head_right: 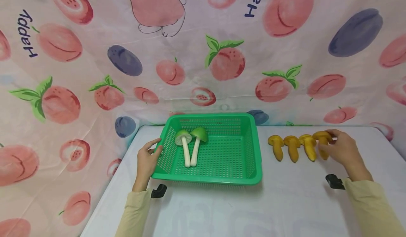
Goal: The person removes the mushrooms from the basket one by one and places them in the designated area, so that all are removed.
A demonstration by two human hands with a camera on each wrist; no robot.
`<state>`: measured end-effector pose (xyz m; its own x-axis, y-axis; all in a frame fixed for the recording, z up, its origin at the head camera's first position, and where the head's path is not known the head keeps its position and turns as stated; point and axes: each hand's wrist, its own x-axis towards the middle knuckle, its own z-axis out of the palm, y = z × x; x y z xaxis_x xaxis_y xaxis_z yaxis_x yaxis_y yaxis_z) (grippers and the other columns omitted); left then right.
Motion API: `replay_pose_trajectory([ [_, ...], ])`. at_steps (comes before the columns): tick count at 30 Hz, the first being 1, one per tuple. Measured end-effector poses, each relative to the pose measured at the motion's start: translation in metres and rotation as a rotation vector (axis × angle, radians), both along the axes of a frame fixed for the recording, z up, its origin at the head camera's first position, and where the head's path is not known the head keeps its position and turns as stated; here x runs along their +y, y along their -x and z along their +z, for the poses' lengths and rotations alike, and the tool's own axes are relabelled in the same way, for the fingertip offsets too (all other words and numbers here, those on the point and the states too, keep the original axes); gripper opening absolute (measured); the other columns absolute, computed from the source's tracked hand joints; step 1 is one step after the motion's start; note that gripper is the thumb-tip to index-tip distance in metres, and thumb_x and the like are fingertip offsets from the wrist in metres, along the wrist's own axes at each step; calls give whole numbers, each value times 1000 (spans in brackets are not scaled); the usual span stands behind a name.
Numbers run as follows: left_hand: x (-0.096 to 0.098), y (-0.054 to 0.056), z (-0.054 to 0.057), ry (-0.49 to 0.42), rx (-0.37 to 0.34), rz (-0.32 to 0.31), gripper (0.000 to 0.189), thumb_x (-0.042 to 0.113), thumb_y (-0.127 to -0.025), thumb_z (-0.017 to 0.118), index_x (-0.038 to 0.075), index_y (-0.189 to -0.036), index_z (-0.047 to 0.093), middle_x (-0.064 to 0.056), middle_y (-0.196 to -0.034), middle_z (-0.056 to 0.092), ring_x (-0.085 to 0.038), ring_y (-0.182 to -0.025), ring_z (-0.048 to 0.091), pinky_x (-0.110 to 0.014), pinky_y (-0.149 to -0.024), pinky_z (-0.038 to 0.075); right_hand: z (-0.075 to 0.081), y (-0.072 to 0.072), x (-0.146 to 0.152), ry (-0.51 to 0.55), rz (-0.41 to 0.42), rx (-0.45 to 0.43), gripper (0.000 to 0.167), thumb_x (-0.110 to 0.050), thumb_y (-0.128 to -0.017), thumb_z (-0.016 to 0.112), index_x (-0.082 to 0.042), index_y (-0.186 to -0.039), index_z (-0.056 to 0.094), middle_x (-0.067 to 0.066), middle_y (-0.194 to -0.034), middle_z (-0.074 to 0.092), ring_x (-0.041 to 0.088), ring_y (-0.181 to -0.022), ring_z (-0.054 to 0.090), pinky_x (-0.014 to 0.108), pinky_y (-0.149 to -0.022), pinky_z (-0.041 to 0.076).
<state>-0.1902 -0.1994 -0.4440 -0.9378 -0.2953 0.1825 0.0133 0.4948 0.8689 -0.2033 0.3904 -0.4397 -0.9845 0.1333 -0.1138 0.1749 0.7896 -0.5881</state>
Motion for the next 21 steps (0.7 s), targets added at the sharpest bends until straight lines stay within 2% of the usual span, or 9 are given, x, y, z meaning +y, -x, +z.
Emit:
replay_pose_trajectory([
  [9, 0, 0, 0, 0, 15, -2, 31, 16, -96, 66, 10, -127, 68, -16, -126, 65, -30, -94, 71, -29, -62, 52, -15, 3, 6, -9, -77, -2, 64, -15, -93, 62, 19, -139, 33, 43, -127, 37, 58, -108, 41, 65, -82, 47],
  [21, 1, 0, 1, 1, 0, 4, 31, 16, -96, 66, 12, -127, 68, -15, -124, 65, -29, -92, 71, -28, -60, 51, -28, 10, 15, 15, -94, -57, 69, -15, -94, 61, 18, -144, 26, 45, -136, 30, 61, -117, 36, 70, -93, 40],
])
